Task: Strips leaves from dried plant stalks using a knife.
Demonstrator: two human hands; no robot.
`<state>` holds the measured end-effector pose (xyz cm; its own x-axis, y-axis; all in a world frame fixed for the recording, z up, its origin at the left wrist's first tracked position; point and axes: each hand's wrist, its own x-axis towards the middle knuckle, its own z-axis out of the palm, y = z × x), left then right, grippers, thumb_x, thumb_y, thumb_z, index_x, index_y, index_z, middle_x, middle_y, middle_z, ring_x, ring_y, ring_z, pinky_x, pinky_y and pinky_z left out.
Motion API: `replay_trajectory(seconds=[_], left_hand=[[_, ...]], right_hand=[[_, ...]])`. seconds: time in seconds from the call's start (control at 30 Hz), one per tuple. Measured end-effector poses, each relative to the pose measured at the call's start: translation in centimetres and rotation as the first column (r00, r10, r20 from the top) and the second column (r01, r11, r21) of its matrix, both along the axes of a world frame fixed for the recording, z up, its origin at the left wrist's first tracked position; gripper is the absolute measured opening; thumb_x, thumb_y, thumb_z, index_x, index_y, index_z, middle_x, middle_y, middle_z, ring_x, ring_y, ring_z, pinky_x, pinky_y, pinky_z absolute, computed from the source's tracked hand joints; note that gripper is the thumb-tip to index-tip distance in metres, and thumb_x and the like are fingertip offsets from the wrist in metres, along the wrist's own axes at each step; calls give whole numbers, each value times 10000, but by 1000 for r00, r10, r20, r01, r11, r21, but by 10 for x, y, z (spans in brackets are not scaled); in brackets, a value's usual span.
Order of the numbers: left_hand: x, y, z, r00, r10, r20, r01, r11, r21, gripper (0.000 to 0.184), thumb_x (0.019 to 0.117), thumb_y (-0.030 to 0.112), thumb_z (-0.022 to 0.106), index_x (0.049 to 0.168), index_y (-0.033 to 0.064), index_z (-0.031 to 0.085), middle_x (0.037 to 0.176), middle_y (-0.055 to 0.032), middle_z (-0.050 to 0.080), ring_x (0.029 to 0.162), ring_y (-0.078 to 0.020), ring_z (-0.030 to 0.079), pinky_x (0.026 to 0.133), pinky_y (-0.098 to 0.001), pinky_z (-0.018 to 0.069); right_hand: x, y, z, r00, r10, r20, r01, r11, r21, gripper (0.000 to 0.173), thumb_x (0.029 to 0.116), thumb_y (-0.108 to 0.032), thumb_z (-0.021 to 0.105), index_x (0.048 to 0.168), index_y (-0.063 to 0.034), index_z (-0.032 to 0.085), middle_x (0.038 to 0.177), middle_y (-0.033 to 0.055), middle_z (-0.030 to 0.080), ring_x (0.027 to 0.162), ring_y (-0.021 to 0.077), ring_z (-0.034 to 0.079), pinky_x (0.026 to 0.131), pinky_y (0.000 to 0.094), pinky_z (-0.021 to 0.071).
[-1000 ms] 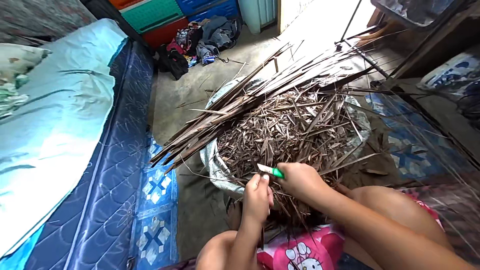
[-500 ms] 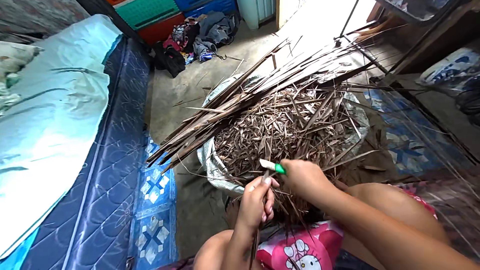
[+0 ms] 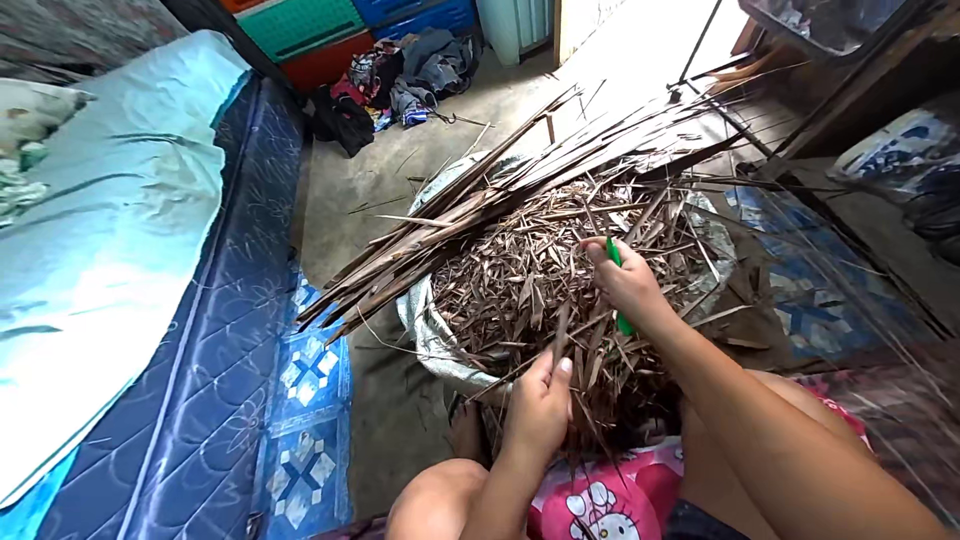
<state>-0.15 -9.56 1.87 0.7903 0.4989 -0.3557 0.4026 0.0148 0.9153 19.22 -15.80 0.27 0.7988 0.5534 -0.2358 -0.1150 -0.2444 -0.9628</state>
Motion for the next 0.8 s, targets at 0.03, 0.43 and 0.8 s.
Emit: replay_trajectory(seconds=[0.03,0.43,0.8], left_hand=[[1,5,-5,998,26,-64,-18,992,123,414,1084,231,462,1436,40,566,608,30,506,477,-70,454,494,-269,438],[26,11,18,846,37,-532,189,912,364,407,1125,233,330,1368,33,587,1169,-208,698,1122,-361,680,948,-540,524],[28,21,13,857,13,-515,169,938,304,439,1109,197,334,1500,69,487,1244,-197,683,1174,-351,660,996,-543,501]], right_hand=[[-5,-1,2,995,74,64,-68,993,-92,333,1103,-298,460,1317,-87,606,738,20,514,574,119,466,556,321,434],[-83,19,31,724,687,68,-245,348,-905,273,1072,-231,470,1252,-67,593,1106,173,720,1067,354,715,844,546,556],[-66,14,35,756,652,-52,-412,414,-812,323,1083,-282,480,1222,-49,657,1111,209,699,1074,384,678,902,596,517]])
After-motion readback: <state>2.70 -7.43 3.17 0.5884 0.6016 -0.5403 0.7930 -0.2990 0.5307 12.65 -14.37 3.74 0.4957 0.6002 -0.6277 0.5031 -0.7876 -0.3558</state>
